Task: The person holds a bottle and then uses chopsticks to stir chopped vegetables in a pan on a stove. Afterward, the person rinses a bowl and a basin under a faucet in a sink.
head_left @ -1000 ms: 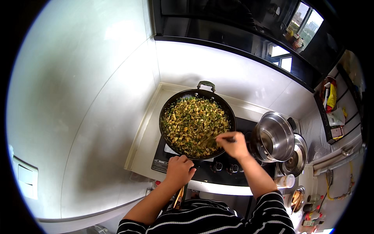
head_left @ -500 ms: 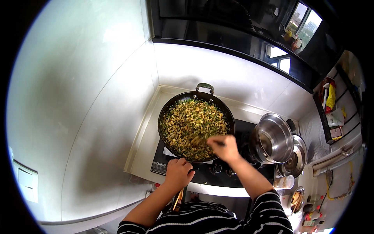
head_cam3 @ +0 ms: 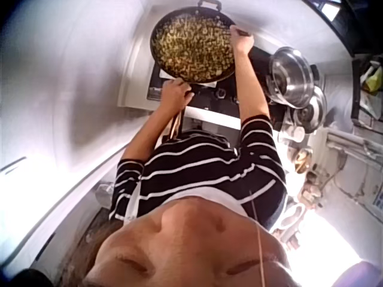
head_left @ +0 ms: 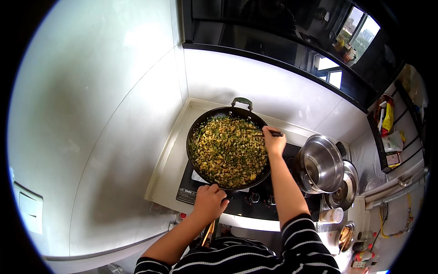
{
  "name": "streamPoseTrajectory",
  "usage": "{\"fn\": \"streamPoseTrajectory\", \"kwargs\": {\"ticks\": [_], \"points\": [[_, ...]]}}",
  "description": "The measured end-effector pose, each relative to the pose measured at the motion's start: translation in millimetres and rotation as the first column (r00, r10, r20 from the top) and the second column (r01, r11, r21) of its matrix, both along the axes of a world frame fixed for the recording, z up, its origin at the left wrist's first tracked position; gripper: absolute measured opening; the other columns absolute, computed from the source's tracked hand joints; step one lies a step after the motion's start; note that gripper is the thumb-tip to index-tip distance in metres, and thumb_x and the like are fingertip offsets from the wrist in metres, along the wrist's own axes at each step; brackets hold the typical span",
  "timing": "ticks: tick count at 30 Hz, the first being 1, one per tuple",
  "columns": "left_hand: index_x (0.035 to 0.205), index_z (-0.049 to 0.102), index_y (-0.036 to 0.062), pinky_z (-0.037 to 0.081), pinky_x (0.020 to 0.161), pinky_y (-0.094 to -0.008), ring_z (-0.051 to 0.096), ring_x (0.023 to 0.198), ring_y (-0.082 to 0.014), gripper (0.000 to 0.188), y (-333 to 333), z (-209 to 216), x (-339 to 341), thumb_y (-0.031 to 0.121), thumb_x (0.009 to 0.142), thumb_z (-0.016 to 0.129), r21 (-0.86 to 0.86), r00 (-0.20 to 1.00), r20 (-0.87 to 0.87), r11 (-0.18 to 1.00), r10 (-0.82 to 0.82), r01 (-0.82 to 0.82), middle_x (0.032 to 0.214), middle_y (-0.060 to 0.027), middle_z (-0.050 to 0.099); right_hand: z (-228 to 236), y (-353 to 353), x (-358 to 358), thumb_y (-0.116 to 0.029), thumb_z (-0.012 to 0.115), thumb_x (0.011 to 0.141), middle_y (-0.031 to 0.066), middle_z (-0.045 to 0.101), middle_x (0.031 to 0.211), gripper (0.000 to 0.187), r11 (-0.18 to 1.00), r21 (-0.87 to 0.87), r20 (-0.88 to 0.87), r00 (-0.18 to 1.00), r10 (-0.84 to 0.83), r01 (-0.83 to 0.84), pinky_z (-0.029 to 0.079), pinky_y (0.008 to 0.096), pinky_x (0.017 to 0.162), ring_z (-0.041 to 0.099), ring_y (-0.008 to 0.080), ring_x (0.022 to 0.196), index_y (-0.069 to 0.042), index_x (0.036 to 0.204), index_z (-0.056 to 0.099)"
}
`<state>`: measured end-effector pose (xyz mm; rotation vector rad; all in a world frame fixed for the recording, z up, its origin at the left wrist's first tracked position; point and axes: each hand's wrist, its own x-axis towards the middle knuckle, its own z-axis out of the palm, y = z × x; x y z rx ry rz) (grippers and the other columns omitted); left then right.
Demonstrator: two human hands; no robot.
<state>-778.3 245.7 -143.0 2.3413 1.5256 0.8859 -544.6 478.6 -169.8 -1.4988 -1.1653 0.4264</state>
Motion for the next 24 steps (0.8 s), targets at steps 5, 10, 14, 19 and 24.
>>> {"fn": "streamPoseTrajectory", "kwargs": {"ticks": [5,10,14,19,24], "points": [[0.078,0.066,0.0119,0.043,0.070,-0.0408,0.056,0.074,-0.0263,0.020,1.9,1.0,2.2,0.020,0.065,0.079,0.015,1.000,-0.013,1.000,-0.001,0.001,0.081,-0.0032,0.057,-19.0,6.5,-73.7,-0.015,0.070,0.081,0.0009,0.062,0.066,0.017,0.919,-0.126,-0.541,0.803,0.251,-0.373,0.043,0.0263,0.055,0.053,0.0088,0.059,-0.002,0.071,0.065],[0.078,0.066,0.0119,0.043,0.070,-0.0409,0.056,0.074,-0.0264,0.020,1.1,0.4,-0.9,0.020,0.065,0.079,0.009,1.000,-0.003,1.000,0.004,-0.004,0.080,-0.0032,0.057,37.7,-70.3,-64.7,-0.015,0.074,0.079,0.0038,0.067,0.069,0.013,0.649,-0.272,-0.526,0.674,0.518,-0.711,0.049,0.0239,0.054,0.061,0.0091,0.059,-0.002,0.079,0.071],[0.078,0.066,0.0119,0.043,0.070,-0.0409,0.057,0.075,-0.0262,0.020,-0.2,0.6,-2.9,0.020,0.065,0.079,0.010,1.000,0.016,1.000,-0.001,0.001,0.080,-0.0033,0.057,72.0,-65.8,9.1,-0.017,0.073,0.079,0.0074,0.069,0.069,0.016,0.749,-0.463,-0.245,0.881,0.405,-0.473,0.050,0.0236,0.049,0.063,0.0114,0.053,-0.002,0.079,0.071],[0.078,0.066,0.0121,0.044,0.071,-0.0405,0.057,0.075,-0.0257,0.020,2.0,0.5,1.0,0.021,0.065,0.078,0.022,1.000,0.003,1.000,-0.007,0.007,0.081,-0.0032,0.058,24.9,-3.4,-2.6,-0.025,0.074,0.075,0.0072,0.069,0.065,0.016,0.967,-0.232,-0.003,0.994,0.107,-0.105,0.054,0.0315,0.061,0.070,0.0193,0.062,-0.009,0.075,0.075],[0.078,0.066,0.0123,0.044,0.072,-0.0404,0.057,0.076,-0.0257,0.020,2.4,-0.1,-0.4,0.021,0.065,0.079,0.000,1.000,-0.024,1.000,-0.007,0.007,0.081,-0.0030,0.058,15.6,-24.3,-81.5,-0.032,0.071,0.076,0.0062,0.064,0.065,0.028,0.849,-0.250,-0.172,0.884,0.434,-0.465,0.049,0.0321,0.063,0.054,0.0140,0.059,-0.005,0.075,0.068]]}}
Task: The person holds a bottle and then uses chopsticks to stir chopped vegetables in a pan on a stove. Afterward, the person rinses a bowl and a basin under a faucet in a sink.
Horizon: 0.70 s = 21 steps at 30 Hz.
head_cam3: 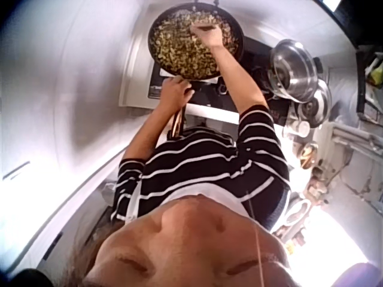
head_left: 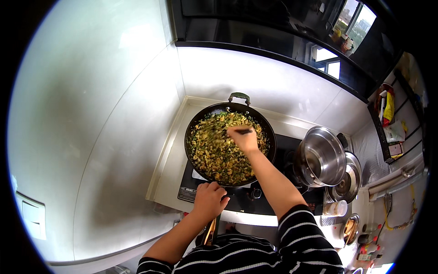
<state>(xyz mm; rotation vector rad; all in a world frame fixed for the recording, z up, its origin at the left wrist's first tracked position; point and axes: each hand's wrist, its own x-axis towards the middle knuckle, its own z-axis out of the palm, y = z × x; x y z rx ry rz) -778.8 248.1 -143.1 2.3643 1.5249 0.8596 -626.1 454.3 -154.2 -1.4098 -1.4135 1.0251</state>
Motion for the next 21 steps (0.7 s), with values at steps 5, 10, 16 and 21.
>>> {"fn": "streamPoseTrajectory", "kwargs": {"ticks": [5,10,16,21], "points": [[0.077,0.066,0.0123,0.043,0.071,-0.0407,0.057,0.075,-0.0256,0.020,-0.9,-0.6,-3.0,0.020,0.064,0.079,0.012,0.999,0.040,1.000,-0.002,0.002,0.081,-0.0030,0.058,28.4,-32.0,68.7,-0.007,0.074,0.079,0.0071,0.069,0.069,0.006,0.971,-0.233,-0.107,0.994,0.028,-0.053,0.049,0.0234,0.047,0.063,0.0127,0.052,-0.002,0.081,0.073],[0.078,0.066,0.0123,0.043,0.071,-0.0408,0.057,0.074,-0.0257,0.021,0.8,2.2,2.5,0.019,0.064,0.079,0.027,0.999,0.038,0.999,-0.018,0.017,0.080,-0.0029,0.057,10.1,0.2,69.6,-0.012,0.070,0.079,0.0056,0.067,0.067,0.009,0.978,0.036,-0.004,0.978,-0.208,0.208,0.047,0.0246,0.050,0.061,0.0099,0.055,-0.004,0.077,0.072],[0.078,0.067,0.0124,0.043,0.071,-0.0410,0.057,0.075,-0.0257,0.021,-0.2,-0.1,0.0,0.020,0.064,0.079,0.003,1.000,0.024,1.000,0.001,-0.001,0.080,-0.0029,0.057,32.0,-45.8,40.3,-0.011,0.072,0.079,0.0057,0.068,0.070,0.012,0.964,-0.223,-0.193,0.976,0.103,-0.146,0.050,0.0240,0.052,0.062,0.0116,0.056,0.000,0.077,0.070],[0.078,0.067,0.0121,0.043,0.071,-0.0410,0.057,0.075,-0.0261,0.020,-2.4,0.8,-0.7,0.019,0.065,0.079,0.008,0.999,0.035,1.000,0.011,-0.012,0.081,-0.0029,0.057,60.2,-27.9,117.0,-0.010,0.071,0.078,0.0094,0.068,0.068,0.011,0.971,-0.172,-0.015,0.985,-0.172,0.166,0.051,0.0257,0.049,0.064,0.0143,0.053,0.001,0.078,0.070]]}}
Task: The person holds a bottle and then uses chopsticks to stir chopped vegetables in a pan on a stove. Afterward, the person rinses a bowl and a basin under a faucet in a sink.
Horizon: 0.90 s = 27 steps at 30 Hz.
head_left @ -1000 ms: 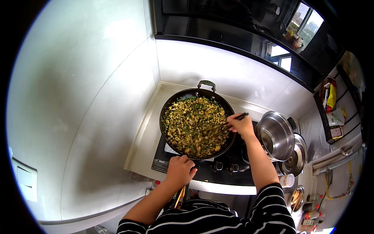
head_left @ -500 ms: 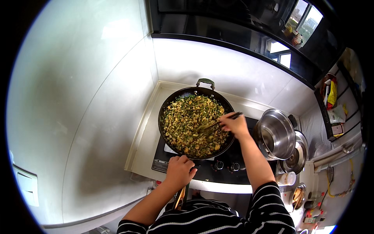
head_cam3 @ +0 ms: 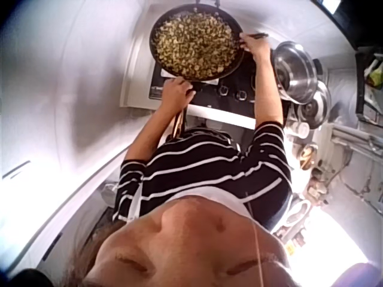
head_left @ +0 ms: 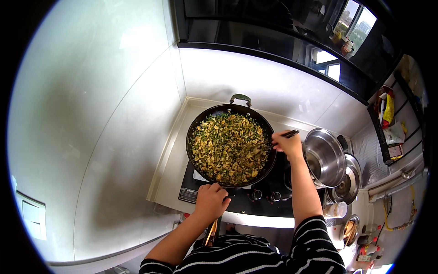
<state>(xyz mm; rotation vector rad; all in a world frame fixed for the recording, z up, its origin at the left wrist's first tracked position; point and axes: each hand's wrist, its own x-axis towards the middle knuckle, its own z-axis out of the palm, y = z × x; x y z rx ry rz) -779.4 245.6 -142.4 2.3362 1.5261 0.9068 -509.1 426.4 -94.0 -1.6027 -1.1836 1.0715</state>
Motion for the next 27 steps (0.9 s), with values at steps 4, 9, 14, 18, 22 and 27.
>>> {"fn": "streamPoseTrajectory", "kwargs": {"ticks": [4,9,14,18,22,27], "points": [[0.079,0.067,0.0111,0.044,0.074,-0.0428,0.058,0.078,-0.0276,0.018,0.6,0.4,3.0,0.019,0.067,0.077,-0.038,1.000,0.008,0.999,-0.020,0.020,0.083,-0.0049,0.058,-55.8,62.1,-6.5,-0.025,0.075,0.073,0.0153,0.069,0.072,0.026,0.921,0.308,0.325,0.883,-0.338,0.239,0.054,0.0354,0.064,0.070,0.0259,0.067,0.000,0.075,0.069],[0.078,0.066,0.0120,0.043,0.072,-0.0410,0.057,0.077,-0.0260,0.020,0.3,-0.3,3.6,0.019,0.064,0.079,-0.008,1.000,-0.026,1.000,0.011,-0.011,0.081,-0.0031,0.058,-100.9,77.5,-98.6,-0.019,0.074,0.078,0.0058,0.070,0.073,0.014,0.960,0.224,-0.229,0.966,-0.118,0.170,0.051,0.0310,0.057,0.063,0.0133,0.062,-0.006,0.084,0.074],[0.078,0.067,0.0126,0.043,0.072,-0.0412,0.057,0.078,-0.0266,0.020,-0.9,0.0,3.0,0.019,0.063,0.079,-0.020,0.999,-0.033,0.999,0.024,-0.025,0.082,-0.0032,0.058,-47.8,7.5,-140.0,-0.008,0.071,0.082,0.0060,0.067,0.071,0.008,0.985,0.082,-0.436,0.884,0.172,-0.152,0.047,0.0240,0.049,0.059,0.0118,0.053,0.000,0.082,0.071],[0.079,0.067,0.0128,0.043,0.073,-0.0416,0.057,0.079,-0.0280,0.021,0.1,0.7,3.8,0.020,0.064,0.079,-0.023,0.999,-0.032,0.999,0.028,-0.029,0.083,-0.0035,0.059,-19.7,-35.7,-115.3,-0.011,0.072,0.081,0.0077,0.070,0.074,0.012,0.939,-0.006,-0.280,0.903,0.328,-0.343,0.052,0.0240,0.055,0.064,0.0114,0.059,0.001,0.084,0.072],[0.080,0.067,0.0122,0.043,0.073,-0.0424,0.057,0.079,-0.0296,0.021,0.1,-0.9,3.4,0.021,0.064,0.079,-0.021,1.000,-0.021,1.000,0.023,-0.023,0.083,-0.0043,0.058,-0.8,-55.8,-76.8,-0.012,0.072,0.080,0.0067,0.070,0.073,0.012,0.916,-0.081,-0.137,0.915,0.380,-0.392,0.053,0.0249,0.054,0.066,0.0136,0.058,0.000,0.083,0.073],[0.080,0.067,0.0120,0.043,0.074,-0.0432,0.056,0.081,-0.0299,0.020,-0.7,-1.1,3.3,0.021,0.066,0.079,-0.029,1.000,-0.011,0.999,0.024,-0.024,0.085,-0.0049,0.058,3.1,-18.8,-16.2,-0.023,0.065,0.078,0.0109,0.063,0.055,0.028,0.975,0.004,0.366,0.907,0.206,-0.223,0.054,0.0315,0.057,0.067,0.0184,0.053,0.001,0.065,0.065]]}}
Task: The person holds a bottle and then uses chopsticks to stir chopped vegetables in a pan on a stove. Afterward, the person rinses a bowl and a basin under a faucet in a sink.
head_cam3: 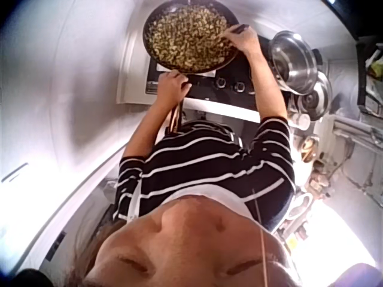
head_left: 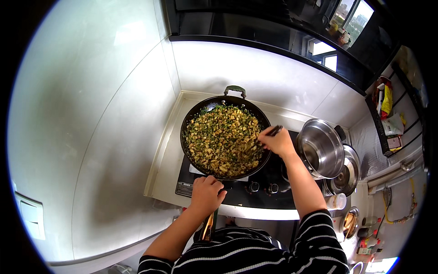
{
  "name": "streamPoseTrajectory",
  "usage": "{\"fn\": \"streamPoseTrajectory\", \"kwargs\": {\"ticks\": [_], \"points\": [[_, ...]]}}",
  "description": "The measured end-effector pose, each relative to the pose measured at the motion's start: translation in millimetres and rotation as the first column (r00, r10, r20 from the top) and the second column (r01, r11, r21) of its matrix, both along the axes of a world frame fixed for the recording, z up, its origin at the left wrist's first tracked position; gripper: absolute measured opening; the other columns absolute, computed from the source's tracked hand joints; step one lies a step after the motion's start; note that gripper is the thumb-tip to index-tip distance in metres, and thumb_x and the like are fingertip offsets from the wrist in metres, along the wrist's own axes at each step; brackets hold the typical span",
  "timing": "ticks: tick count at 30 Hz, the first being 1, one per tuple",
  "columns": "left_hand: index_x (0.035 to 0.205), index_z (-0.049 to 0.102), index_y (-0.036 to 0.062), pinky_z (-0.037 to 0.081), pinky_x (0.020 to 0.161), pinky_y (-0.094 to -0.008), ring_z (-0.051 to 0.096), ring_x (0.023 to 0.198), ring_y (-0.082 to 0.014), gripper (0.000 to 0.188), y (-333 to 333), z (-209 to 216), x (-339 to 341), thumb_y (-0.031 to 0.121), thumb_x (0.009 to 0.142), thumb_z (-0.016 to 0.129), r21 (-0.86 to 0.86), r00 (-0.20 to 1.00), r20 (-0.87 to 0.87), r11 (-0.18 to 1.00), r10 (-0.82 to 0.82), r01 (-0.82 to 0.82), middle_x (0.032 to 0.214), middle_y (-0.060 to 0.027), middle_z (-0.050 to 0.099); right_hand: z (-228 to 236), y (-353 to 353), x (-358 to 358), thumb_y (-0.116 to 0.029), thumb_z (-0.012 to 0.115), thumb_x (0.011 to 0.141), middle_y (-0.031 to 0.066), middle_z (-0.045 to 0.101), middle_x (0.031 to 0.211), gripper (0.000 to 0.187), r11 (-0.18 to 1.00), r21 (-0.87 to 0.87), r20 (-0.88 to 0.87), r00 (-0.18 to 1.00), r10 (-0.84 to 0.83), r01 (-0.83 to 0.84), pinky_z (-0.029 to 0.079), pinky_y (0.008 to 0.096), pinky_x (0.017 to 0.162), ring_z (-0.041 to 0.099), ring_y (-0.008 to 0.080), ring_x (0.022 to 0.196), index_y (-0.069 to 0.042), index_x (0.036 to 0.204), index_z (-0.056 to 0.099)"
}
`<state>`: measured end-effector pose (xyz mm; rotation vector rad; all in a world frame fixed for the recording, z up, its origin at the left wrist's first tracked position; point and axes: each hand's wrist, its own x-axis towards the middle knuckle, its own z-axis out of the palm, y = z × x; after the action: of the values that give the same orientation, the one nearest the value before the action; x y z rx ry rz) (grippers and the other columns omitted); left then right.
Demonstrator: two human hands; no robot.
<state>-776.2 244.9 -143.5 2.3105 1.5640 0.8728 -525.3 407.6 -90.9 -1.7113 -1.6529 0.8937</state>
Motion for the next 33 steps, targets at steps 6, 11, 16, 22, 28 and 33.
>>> {"fn": "streamPoseTrajectory", "kwargs": {"ticks": [6,11,16,22,28,33], "points": [[0.079,0.067,0.0120,0.043,0.073,-0.0430,0.056,0.080,-0.0302,0.020,0.3,1.0,-0.4,0.019,0.064,0.079,0.010,1.000,-0.005,1.000,-0.009,0.009,0.084,-0.0049,0.058,-41.6,58.0,-48.7,-0.027,0.069,0.075,0.0139,0.068,0.070,0.019,0.871,0.422,-0.060,0.967,-0.248,0.250,0.055,0.0384,0.068,0.068,0.0333,0.071,-0.008,0.075,0.073],[0.078,0.067,0.0119,0.043,0.072,-0.0422,0.056,0.079,-0.0301,0.021,1.3,3.9,2.9,0.019,0.063,0.079,-0.003,1.000,-0.020,1.000,-0.005,0.005,0.083,-0.0049,0.058,-79.1,47.3,-105.8,-0.023,0.074,0.079,0.0075,0.073,0.081,0.014,0.974,0.188,-0.384,0.922,-0.049,0.130,0.053,0.0299,0.068,0.068,0.0176,0.072,-0.013,0.089,0.076],[0.078,0.067,0.0119,0.043,0.072,-0.0419,0.056,0.078,-0.0299,0.021,1.3,1.7,-0.9,0.020,0.063,0.079,-0.020,1.000,-0.023,1.000,-0.004,0.003,0.083,-0.0050,0.058,-42.9,-3.8,-76.4,-0.018,0.075,0.080,0.0045,0.073,0.083,0.016,0.953,-0.009,-0.409,0.871,0.273,-0.303,0.053,0.0289,0.068,0.066,0.0115,0.072,-0.008,0.092,0.076],[0.078,0.067,0.0117,0.043,0.072,-0.0427,0.057,0.077,-0.0299,0.022,2.5,-2.3,-0.5,0.021,0.063,0.079,0.032,1.000,-0.008,0.999,-0.022,0.022,0.083,-0.0052,0.058,5.9,15.0,-3.7,-0.016,0.072,0.079,0.0049,0.069,0.068,0.013,0.990,0.006,-0.224,0.965,0.137,-0.139,0.051,0.0268,0.057,0.064,0.0106,0.061,-0.003,0.080,0.073],[0.079,0.067,0.0113,0.043,0.073,-0.0432,0.057,0.078,-0.0301,0.022,3.7,-1.2,-1.7,0.021,0.064,0.079,0.000,1.000,-0.008,1.000,-0.031,0.031,0.084,-0.0056,0.058,-5.3,44.9,1.0,-0.019,0.072,0.076,0.0101,0.070,0.073,0.012,0.905,0.411,0.002,0.993,-0.121,0.109,0.053,0.0331,0.065,0.069,0.0240,0.069,-0.010,0.084,0.075],[0.078,0.067,0.0113,0.043,0.075,-0.0432,0.057,0.079,-0.0292,0.018,1.4,1.1,-1.4,0.020,0.066,0.077,-0.004,1.000,0.013,1.000,-0.022,0.022,0.083,-0.0058,0.056,-9.8,9.7,24.3,-0.020,0.070,0.077,0.0132,0.070,0.076,0.012,0.909,0.397,0.131,0.972,-0.195,0.129,0.054,0.0342,0.068,0.069,0.0302,0.073,-0.012,0.084,0.075]]}}
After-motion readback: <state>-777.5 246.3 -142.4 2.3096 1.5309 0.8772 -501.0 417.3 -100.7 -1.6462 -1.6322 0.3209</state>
